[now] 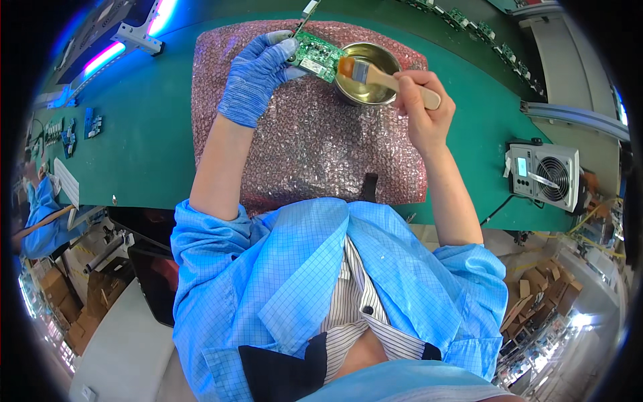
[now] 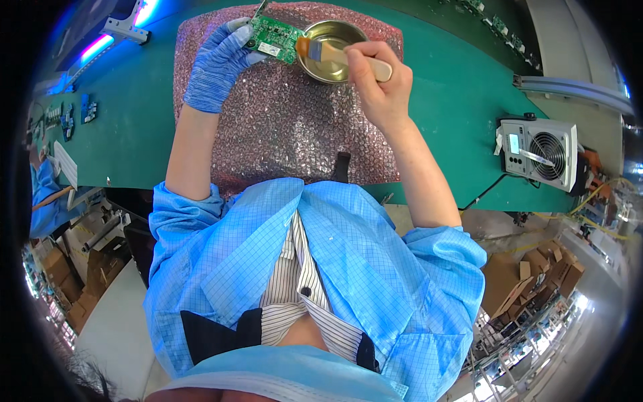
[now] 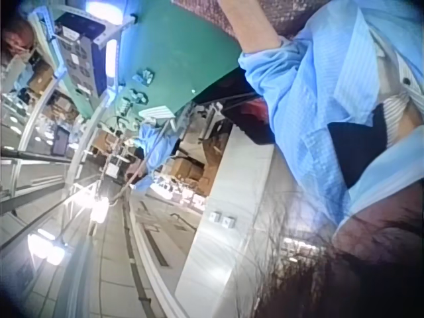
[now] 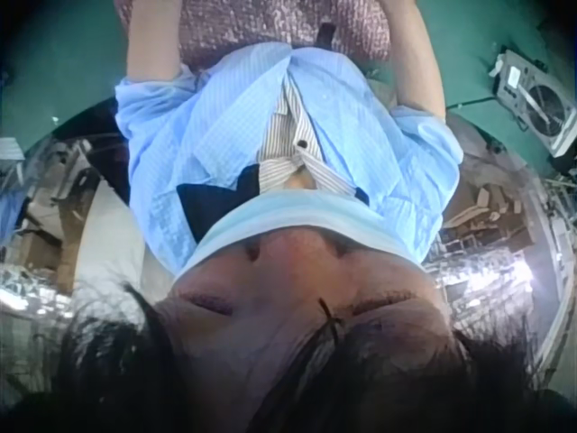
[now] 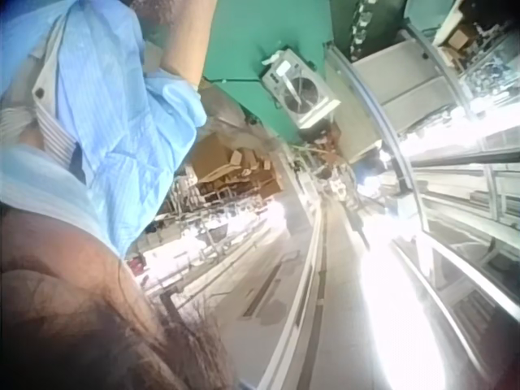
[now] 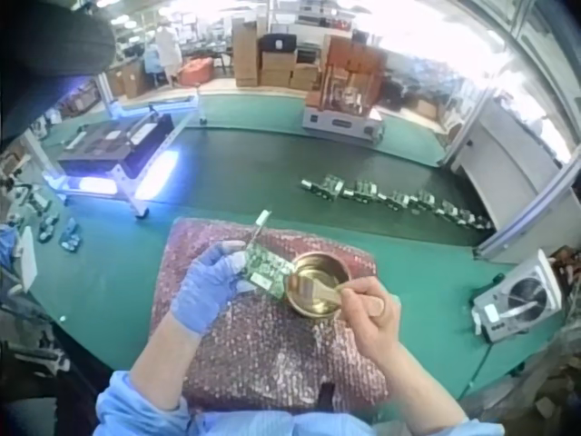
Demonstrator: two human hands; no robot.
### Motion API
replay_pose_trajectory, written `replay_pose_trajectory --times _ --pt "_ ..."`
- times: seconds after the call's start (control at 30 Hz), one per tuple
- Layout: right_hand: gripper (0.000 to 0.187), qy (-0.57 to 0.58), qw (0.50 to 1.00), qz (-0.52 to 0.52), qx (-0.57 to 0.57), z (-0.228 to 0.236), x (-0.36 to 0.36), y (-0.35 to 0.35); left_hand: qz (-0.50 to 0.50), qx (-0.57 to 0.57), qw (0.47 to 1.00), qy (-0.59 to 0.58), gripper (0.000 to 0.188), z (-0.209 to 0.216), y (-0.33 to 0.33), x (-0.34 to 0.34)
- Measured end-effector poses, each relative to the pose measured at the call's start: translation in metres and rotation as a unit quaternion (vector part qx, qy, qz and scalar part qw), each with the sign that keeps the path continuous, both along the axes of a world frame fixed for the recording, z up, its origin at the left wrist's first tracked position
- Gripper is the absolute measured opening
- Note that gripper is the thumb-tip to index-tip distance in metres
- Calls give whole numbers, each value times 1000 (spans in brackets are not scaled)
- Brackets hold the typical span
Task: Apply conformal coating liquid to printed circuit boards using a paintbrush.
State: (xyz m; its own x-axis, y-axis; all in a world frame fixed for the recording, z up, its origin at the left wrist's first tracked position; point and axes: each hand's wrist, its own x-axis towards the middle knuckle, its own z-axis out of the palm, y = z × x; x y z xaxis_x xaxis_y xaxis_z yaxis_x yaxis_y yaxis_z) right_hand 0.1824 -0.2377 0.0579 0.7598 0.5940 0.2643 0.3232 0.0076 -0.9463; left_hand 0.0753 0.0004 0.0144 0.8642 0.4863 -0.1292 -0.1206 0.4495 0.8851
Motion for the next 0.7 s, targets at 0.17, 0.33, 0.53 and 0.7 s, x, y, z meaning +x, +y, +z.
replay_pose_trajectory --times 0.17,0.33,0.53,0.7 --pt "15 53 996 -73 8 -8 -15 17 18 -3 1000 -12 28 3 -6 5" --pt "11 85 996 -27 -3 -7 -32 20 51 -5 999 -10 25 5 -5 4" --pt "13 64 995 -65 35 -3 -25 15 105 8 994 -22 19 -2 25 22" --pt "14 44 986 -150 53 -3 -4 -1 236 108 959 114 21 -42 138 68"
